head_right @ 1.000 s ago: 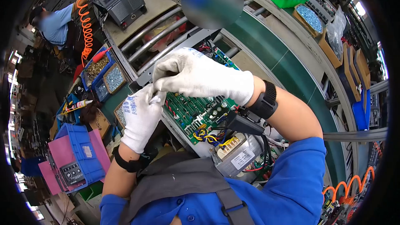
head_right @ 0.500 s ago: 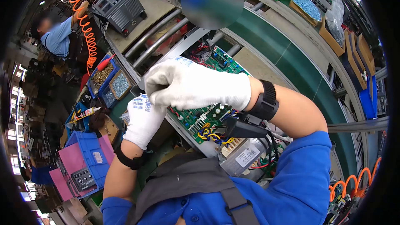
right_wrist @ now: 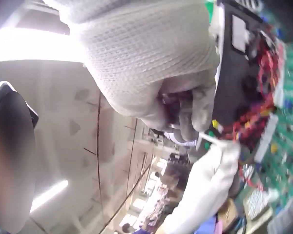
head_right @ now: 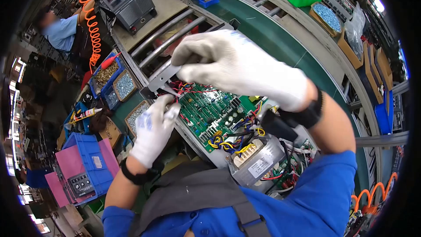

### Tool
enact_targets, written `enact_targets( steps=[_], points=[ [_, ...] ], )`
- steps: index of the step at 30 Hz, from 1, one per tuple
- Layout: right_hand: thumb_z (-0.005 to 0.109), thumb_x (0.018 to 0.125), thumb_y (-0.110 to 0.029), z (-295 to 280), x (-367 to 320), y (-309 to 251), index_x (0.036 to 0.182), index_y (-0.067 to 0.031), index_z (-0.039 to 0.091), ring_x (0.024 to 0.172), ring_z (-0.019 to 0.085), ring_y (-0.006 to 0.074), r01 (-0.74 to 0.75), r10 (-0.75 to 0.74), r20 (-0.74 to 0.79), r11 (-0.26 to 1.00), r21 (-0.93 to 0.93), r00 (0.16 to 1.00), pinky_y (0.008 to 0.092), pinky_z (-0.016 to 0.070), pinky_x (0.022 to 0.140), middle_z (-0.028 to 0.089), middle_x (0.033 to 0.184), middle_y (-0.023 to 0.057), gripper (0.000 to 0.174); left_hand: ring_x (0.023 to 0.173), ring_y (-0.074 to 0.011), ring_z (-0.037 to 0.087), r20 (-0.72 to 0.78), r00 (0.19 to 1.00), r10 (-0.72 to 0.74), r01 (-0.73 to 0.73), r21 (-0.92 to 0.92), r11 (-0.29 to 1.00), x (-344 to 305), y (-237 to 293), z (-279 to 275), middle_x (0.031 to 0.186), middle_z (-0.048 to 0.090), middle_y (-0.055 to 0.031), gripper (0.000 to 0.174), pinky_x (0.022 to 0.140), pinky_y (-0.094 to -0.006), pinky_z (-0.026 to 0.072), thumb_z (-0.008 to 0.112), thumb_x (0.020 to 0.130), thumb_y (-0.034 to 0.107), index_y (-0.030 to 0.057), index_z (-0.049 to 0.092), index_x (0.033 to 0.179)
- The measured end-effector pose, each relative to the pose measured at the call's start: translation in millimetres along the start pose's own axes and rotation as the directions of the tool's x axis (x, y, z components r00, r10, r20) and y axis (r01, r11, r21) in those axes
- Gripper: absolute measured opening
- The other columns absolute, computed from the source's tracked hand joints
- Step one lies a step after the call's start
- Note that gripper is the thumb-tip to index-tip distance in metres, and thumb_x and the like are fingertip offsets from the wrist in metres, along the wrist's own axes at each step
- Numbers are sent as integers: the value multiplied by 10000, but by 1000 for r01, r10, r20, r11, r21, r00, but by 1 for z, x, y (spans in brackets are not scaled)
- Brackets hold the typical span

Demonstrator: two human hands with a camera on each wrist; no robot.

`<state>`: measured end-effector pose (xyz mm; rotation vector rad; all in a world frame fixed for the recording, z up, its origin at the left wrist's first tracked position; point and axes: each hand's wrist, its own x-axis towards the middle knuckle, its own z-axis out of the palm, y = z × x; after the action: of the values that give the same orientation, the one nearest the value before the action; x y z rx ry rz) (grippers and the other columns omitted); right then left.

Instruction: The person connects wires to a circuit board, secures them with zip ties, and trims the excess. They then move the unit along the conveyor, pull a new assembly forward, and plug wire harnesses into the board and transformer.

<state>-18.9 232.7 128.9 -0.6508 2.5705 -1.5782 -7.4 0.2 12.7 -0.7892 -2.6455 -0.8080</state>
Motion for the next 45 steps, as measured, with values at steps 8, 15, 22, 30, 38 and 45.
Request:
enact_targets(
  steps=[8, 15, 22, 30, 38, 45],
  points=[
    [672, 808, -219, 24, -46, -15, 924, -132, 611, 740, 657, 256, 399, -68, 565, 776, -488, 822, 364, 516, 626, 639, 791, 60, 157, 718, -334, 639, 562, 822, 92, 236, -483, 843, -27, 48, 3, 811, 645, -166, 171, 645, -398, 498, 510, 906, 93, 37, 609, 1034],
    [617, 842, -172, -17, -44, 27, 774, -24, 576, 641, 625, 275, 158, -54, 414, 962, -221, 909, 369, 466, 572, 542, 635, 137, 168, 686, -146, 623, 400, 880, 256, -131, -312, 941, -31, 19, 4, 774, 652, -75, 206, 642, -297, 501, 472, 956, 153, 40, 620, 1042],
    [590, 860, -208, -7, -36, 23, 779, -26, 587, 681, 639, 306, -46, 102, 413, 989, -143, 905, 399, 487, 613, 591, 677, 154, 200, 786, -267, 695, 324, 946, 12, 145, -454, 879, 3, 52, -26, 916, 696, -161, 220, 694, -336, 542, 580, 919, 111, 18, 653, 1104],
    [734, 756, -313, 10, -4, 83, 1133, -1, 610, 983, 629, 316, 238, -89, 256, 733, -637, 962, 403, 485, 842, 665, 955, 152, 505, 964, -317, 662, 315, 946, -79, 195, -357, 914, -4, 27, -1, 1087, 675, -177, 198, 841, -346, 513, 606, 882, 75, 4, 668, 1057],
    [710, 797, -273, 31, 34, 107, 999, -47, 672, 885, 659, 259, 103, 40, 200, 751, -652, 979, 375, 487, 788, 658, 883, 128, 305, 1070, -415, 595, 321, 921, -218, 301, -236, 924, 9, 33, 18, 1275, 555, -262, 228, 936, -423, 473, 534, 937, 147, 4, 624, 1091],
    [608, 870, -160, 13, 36, 107, 1094, 35, 623, 781, 658, 215, -156, 153, 282, 988, -12, 947, 351, 519, 738, 684, 906, 129, 298, 868, -370, 639, 136, 990, -30, 49, -138, 989, 27, 32, 46, 1158, 599, -211, 235, 715, -421, 517, 591, 845, 100, 50, 552, 1071]
  ],
)
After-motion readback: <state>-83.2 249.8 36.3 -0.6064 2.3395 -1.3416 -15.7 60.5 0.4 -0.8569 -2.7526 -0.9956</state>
